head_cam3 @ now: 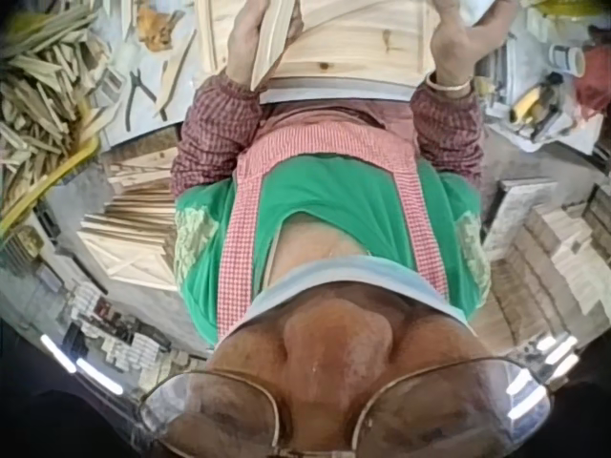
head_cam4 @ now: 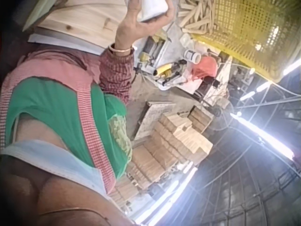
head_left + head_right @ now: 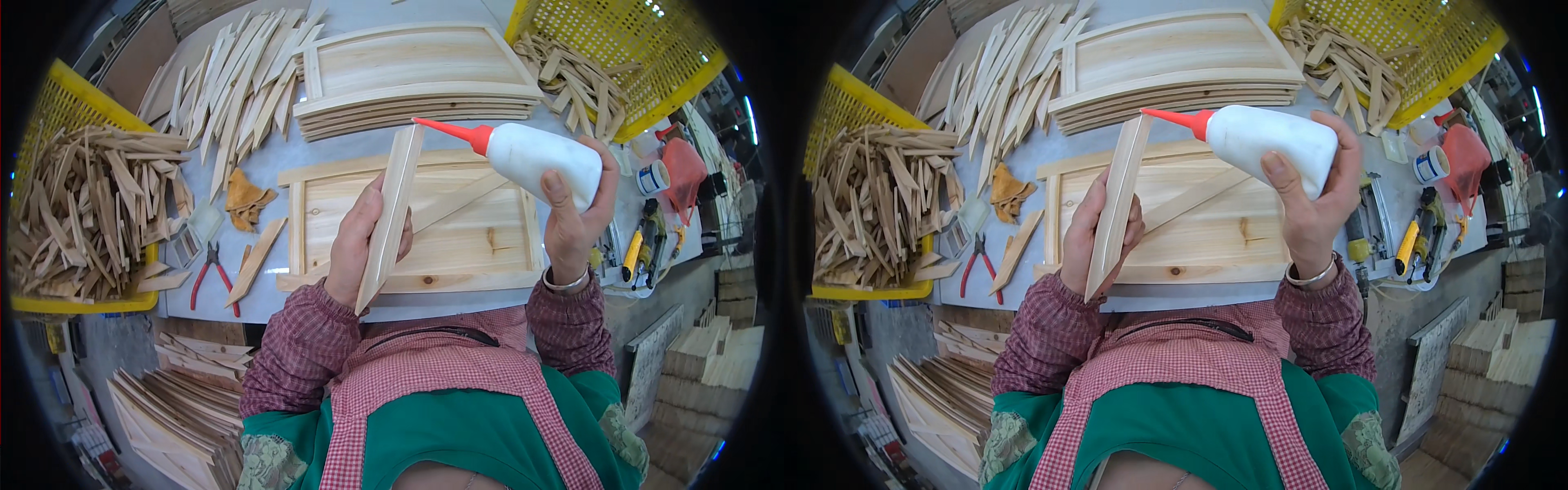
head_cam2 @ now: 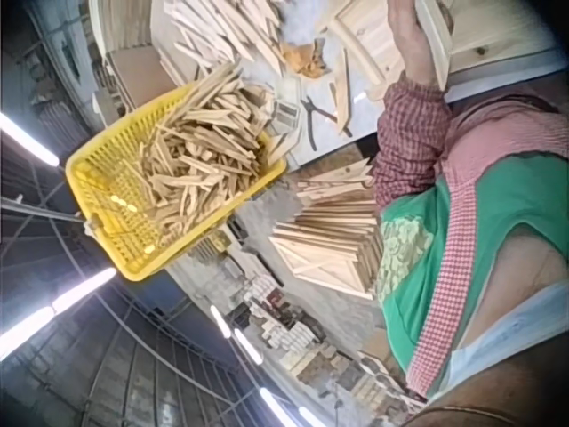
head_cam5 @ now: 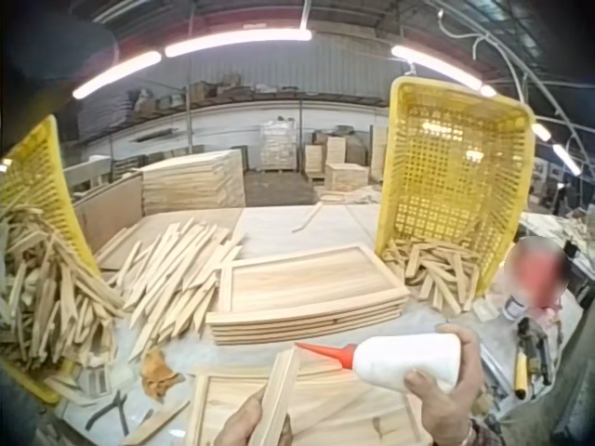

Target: Assembling small decorative wooden panels by gluing and stapling cross-pieces onto a wooden frame.

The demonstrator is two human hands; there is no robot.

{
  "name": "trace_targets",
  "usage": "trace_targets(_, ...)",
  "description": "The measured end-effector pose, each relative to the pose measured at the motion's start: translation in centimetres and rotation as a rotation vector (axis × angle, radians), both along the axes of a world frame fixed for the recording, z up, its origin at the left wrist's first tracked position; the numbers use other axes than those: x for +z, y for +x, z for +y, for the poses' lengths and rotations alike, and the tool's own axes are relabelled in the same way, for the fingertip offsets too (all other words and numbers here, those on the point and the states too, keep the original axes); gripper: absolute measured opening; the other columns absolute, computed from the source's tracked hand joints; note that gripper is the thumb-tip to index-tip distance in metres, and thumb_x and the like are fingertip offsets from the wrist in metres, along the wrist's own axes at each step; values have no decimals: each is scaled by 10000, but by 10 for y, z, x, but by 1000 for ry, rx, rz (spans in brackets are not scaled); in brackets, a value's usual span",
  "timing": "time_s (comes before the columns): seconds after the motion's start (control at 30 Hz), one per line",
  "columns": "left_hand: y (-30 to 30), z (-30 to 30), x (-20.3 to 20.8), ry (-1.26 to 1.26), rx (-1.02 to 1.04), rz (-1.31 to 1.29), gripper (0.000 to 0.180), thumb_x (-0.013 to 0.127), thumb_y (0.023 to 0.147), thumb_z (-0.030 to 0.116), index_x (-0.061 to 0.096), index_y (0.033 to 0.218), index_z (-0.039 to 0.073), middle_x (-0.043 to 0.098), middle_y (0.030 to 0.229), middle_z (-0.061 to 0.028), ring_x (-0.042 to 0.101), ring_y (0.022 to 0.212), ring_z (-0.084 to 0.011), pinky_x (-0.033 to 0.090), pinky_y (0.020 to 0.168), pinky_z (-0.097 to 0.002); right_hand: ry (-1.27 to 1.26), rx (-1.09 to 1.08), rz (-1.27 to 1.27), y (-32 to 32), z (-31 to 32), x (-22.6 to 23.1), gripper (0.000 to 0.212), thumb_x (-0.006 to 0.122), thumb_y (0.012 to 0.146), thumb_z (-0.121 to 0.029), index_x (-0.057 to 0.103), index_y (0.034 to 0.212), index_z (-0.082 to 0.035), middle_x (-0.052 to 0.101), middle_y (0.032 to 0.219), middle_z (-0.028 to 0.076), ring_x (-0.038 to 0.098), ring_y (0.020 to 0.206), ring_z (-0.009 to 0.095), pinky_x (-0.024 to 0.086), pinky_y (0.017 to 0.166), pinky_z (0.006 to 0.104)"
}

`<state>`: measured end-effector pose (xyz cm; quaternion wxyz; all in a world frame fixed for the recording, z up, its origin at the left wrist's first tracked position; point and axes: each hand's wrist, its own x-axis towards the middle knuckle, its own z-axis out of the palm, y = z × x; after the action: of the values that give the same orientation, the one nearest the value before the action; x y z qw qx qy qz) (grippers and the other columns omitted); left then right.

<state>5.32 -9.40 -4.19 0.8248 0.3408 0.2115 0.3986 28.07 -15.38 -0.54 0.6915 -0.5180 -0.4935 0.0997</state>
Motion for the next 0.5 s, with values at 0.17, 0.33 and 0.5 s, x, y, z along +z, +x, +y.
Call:
trace_targets(0.17, -12, 1, -9, 277, 42, 391, 460, 448, 969, 275, 422, 1348, 16, 506, 847, -23, 475, 733, -130, 412, 650, -242, 2, 33, 411, 43, 14, -4, 476, 659, 850, -170, 435, 1236, -4, 541, 1144, 123, 553, 1043, 224, 456, 914, 376)
trace_targets(0.33, -33, 22, -16, 999, 47, 801, 379, 599, 853, 111, 559, 1219, 22, 541, 901, -74, 519, 840, -194, 429, 735, -301, 76, 81, 830, 124, 8, -25, 391, 607, 884, -184, 463, 1187, 17, 550, 1182, 172, 533, 1132, 323, 458, 958, 488)
trace_targets(0.5, -31, 32, -37, 1581, 203, 1059, 408, 672, 667, 34, 611, 1070, 52, 538, 905, -116, 540, 857, -284, 435, 750, -386, 143, 83, 929, 163, -17, -70, 405, 599, 895, -208, 466, 1203, 18, 541, 1231, 182, 494, 1187, 358, 423, 995, 523)
